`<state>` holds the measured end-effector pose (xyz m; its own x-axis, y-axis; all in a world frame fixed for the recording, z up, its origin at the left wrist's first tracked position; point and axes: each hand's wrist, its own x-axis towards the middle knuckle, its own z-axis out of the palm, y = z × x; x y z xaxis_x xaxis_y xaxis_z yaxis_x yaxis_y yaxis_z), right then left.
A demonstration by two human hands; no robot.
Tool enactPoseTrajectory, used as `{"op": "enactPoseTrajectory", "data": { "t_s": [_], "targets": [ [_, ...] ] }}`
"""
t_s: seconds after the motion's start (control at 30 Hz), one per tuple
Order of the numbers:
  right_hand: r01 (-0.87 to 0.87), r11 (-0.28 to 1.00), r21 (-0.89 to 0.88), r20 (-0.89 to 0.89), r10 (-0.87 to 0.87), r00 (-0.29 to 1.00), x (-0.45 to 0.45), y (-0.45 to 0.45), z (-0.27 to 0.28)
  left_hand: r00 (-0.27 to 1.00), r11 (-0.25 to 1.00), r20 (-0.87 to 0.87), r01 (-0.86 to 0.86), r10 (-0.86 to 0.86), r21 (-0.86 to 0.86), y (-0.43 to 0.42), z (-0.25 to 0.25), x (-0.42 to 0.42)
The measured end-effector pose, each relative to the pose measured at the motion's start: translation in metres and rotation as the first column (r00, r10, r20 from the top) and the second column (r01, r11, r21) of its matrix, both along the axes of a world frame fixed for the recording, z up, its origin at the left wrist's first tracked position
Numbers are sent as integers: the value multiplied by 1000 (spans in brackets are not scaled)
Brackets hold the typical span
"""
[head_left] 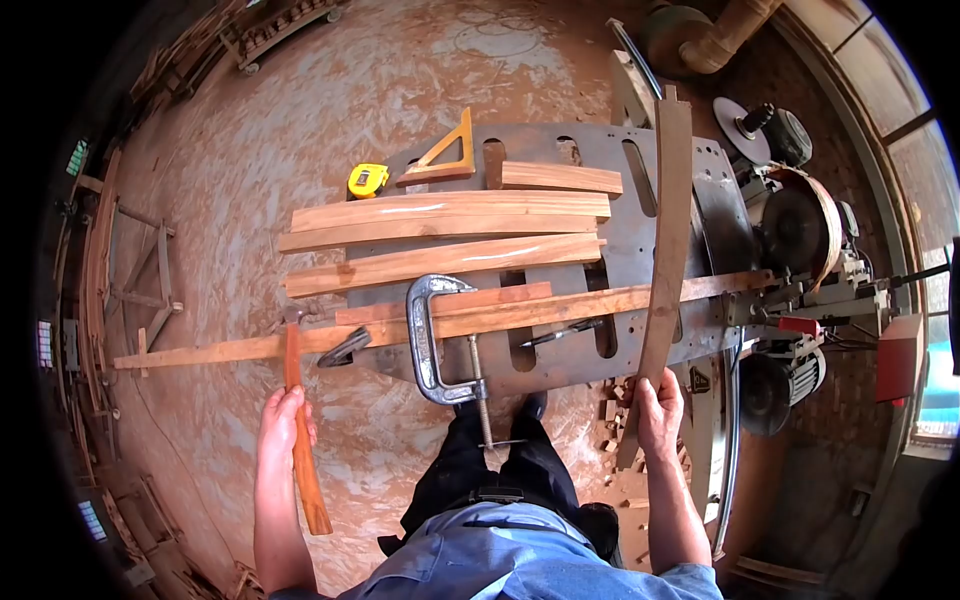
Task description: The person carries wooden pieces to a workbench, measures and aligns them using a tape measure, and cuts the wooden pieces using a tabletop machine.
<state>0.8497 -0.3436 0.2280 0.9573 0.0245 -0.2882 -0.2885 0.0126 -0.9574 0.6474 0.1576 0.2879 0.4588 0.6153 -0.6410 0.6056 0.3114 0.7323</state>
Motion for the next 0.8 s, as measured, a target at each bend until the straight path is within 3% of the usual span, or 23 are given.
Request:
{"op": "enactPoseTrajectory", "data": {
  "t_s": [0.13, 0.33, 0.43, 0.5, 0.53, 0.6, 0.67, 0.73, 0.77, 0.8],
  "targets": [
    [2, 1000, -10, -11, -2, 1000, 0, -3, -1, 999, 998, -15, 34, -35, -51, 0, 10, 1],
    [47, 998, -34, -62, -49, 997, 2, -10, 1, 951, 997, 307, -59, 44, 43, 3, 30, 32],
    [65, 997, -31, -55, -67, 996, 2, -22, 3, 950, 987, 303, 24, -71, 156, -21, 67, 81],
    [69, 998, -9, -20, -69, 997, 3, -33, 0, 909, 939, 292, 222, -297, 263, -19, 61, 116],
    [56, 998, -36, -33, -57, 998, 2, -39, 3, 874, 896, 273, 315, -402, 313, -22, 63, 136],
    [63, 998, 1, -46, -63, 997, -1, -52, 1, 867, 754, -24, 445, -497, 483, -44, 75, 181],
    [55, 998, -3, -64, -55, 996, -5, -67, -1, 790, 411, -199, 495, -580, 766, -55, 55, 222],
    [31, 998, -47, -81, -35, 996, -8, -81, 2, 759, 380, -286, 569, -586, 729, -80, 55, 266],
    [20, 997, -69, -90, -26, 996, -9, -86, 0, 714, 251, -386, 611, -584, 751, -88, 52, 288],
    [16, 998, -66, -80, -21, 997, -11, -91, -4, 700, 163, -347, 551, -625, 819, -86, 34, 308]
  ]
}}
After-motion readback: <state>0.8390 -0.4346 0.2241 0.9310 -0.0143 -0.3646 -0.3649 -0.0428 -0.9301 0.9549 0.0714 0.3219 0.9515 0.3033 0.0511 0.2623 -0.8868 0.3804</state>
